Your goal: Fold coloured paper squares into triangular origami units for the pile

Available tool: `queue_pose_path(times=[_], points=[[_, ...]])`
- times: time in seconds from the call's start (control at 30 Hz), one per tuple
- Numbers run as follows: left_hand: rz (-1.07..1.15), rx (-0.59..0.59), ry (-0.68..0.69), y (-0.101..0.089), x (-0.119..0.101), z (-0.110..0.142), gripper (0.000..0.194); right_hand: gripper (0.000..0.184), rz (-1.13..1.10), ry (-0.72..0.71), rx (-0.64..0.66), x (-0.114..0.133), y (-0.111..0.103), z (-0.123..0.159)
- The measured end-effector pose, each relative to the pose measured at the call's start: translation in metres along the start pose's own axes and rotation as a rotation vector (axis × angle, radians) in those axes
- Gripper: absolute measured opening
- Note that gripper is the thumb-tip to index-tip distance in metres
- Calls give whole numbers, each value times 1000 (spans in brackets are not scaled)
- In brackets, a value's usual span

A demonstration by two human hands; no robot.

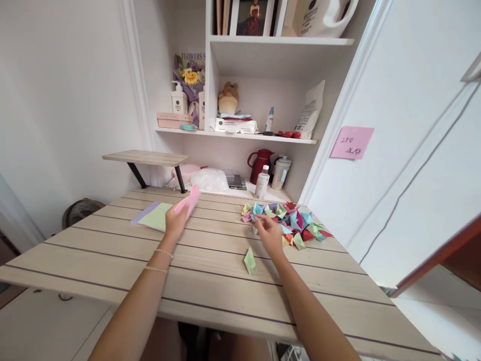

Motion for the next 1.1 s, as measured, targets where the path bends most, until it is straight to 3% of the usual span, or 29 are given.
queue_pose_path(times=[0.07, 0.13, 0.23, 0.37, 0.5, 0.7, 0.9, 1.1], points=[[382, 53, -96, 26, -1, 9, 42, 40, -128, 70, 132, -3, 15, 3], [565, 111, -210, 48, 0, 21, 48, 38, -218, 142, 298, -7, 33, 8], [615, 176, -279, 65, 4, 35, 47, 33, -313, 206, 543, -14, 58, 17], [563, 165, -267, 66, 13, 41, 47, 32, -422, 238, 691, -17, 72, 26], [510, 162, -236, 65, 18, 41, 51, 35, -545, 223, 718, -8, 69, 30], [471, 150, -210, 62, 23, 40, 55, 40, -525, 298, 678, -10, 69, 29], [425, 21, -167, 51, 23, 34, 42, 56, -417, 329, 617, -22, 69, 25], [401, -236, -111, 27, 26, 21, 37, 53, -242, 294, 717, -23, 65, 27]])
Point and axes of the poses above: each hand's wrist, its own z-axis away from the middle knuckle, its own y-axis out of the palm, x = y × z, the point moved 7 cm from there along -z, towards the middle knuckle, and after that the axes turned 9 degrees about y, right-handed, at the moved point
